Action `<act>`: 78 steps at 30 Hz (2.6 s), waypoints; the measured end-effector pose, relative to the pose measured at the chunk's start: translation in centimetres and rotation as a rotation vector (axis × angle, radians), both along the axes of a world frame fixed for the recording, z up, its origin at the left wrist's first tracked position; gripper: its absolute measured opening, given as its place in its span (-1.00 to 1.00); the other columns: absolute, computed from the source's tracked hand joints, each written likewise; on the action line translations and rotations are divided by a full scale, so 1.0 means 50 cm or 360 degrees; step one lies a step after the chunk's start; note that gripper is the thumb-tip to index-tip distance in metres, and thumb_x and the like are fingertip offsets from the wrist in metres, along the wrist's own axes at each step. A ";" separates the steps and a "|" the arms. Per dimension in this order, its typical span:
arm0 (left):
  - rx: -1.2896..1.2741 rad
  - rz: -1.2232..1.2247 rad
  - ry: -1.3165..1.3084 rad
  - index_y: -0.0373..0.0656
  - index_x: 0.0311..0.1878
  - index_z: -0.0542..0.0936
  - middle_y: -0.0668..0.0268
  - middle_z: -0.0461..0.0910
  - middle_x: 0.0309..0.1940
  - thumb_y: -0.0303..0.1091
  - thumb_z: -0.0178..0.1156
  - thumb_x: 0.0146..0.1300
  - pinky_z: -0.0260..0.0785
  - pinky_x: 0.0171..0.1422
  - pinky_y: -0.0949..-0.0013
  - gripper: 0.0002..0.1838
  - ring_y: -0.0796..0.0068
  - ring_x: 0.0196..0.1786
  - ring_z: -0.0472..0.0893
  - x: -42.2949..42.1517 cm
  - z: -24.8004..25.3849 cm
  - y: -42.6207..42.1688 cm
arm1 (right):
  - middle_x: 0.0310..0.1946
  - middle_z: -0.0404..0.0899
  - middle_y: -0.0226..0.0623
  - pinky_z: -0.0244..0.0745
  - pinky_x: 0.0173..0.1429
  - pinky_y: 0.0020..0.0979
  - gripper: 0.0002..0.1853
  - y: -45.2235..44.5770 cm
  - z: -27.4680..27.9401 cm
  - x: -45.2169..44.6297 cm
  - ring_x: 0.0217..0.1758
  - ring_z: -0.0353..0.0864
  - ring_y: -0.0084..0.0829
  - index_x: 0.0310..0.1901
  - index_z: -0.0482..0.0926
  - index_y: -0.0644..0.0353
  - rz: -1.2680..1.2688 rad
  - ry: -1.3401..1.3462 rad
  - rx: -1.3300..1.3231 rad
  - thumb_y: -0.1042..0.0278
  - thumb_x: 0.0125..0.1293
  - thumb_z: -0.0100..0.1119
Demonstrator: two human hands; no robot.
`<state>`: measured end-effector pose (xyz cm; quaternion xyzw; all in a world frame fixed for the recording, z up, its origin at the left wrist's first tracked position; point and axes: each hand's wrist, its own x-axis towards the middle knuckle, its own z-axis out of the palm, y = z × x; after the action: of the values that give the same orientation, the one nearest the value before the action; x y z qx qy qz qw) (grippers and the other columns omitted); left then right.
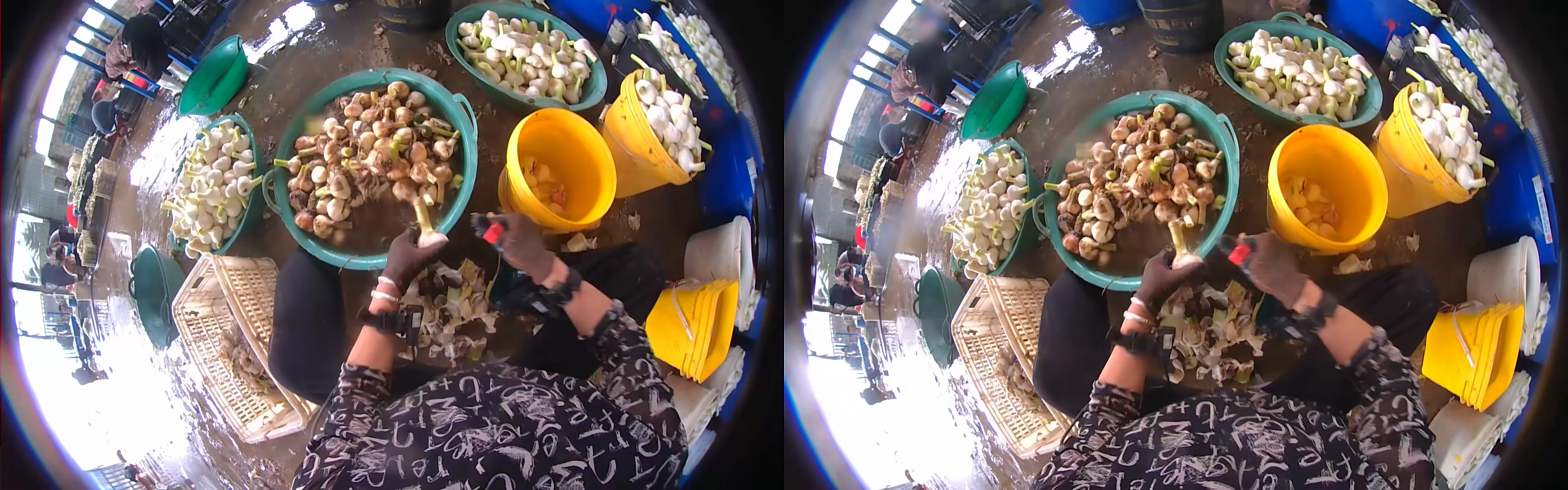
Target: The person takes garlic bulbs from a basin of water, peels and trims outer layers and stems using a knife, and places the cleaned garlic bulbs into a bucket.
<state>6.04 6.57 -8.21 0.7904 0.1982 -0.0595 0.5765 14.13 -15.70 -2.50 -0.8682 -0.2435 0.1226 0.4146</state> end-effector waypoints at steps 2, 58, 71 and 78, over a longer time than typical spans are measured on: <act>0.0011 -0.0178 0.0218 -0.27 -0.16 0.60 0.16 0.64 -0.28 -0.02 0.45 -0.16 0.45 -0.12 0.34 -0.42 0.39 -0.23 0.63 -0.043 0.115 -0.033 | -0.62 0.52 -0.04 0.45 -0.36 -0.23 -0.63 0.053 0.008 -0.042 -0.47 0.56 -0.04 -0.45 0.64 0.13 -0.0018 -0.0060 -0.0264 -0.03 0.21 0.10; -0.1256 0.0507 -0.0325 -0.23 -0.17 0.49 0.25 0.57 -0.27 -0.31 0.17 0.19 0.45 -0.15 0.42 -0.78 0.45 -0.26 0.56 -0.274 0.152 -0.065 | -0.40 0.59 -0.40 0.52 -0.30 -0.50 -0.70 0.003 -0.213 -0.100 -0.42 0.57 -0.53 -0.28 0.56 0.16 -0.0621 0.2068 0.1469 0.06 0.29 0.12; 0.0426 -0.0135 -0.0430 -0.18 0.02 0.52 0.23 0.53 -0.22 -0.29 0.45 -0.09 0.41 -0.11 0.41 -0.45 0.41 -0.12 0.53 -0.133 0.117 -0.116 | -0.19 0.63 -0.33 0.48 -0.14 -0.50 -0.67 0.026 -0.152 -0.123 -0.25 0.56 -0.57 0.00 0.55 0.31 -0.0560 0.1396 0.0852 0.27 0.31 0.09; -0.0026 -0.0352 -0.0363 -0.24 -0.19 0.57 0.29 0.55 -0.36 -0.46 0.30 0.08 0.39 -0.19 0.44 -0.79 0.49 -0.31 0.55 -0.140 0.112 -0.152 | -0.47 0.56 -0.37 0.42 -0.38 -0.45 -0.69 0.007 -0.190 -0.133 -0.47 0.51 -0.55 -0.31 0.59 0.29 -0.0365 0.1209 0.0667 0.15 0.19 0.21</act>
<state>-0.95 -1.02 -2.58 0.8044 0.0429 -0.0341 0.5916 7.46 -15.33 -11.98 -0.6803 0.0042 0.3340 0.6524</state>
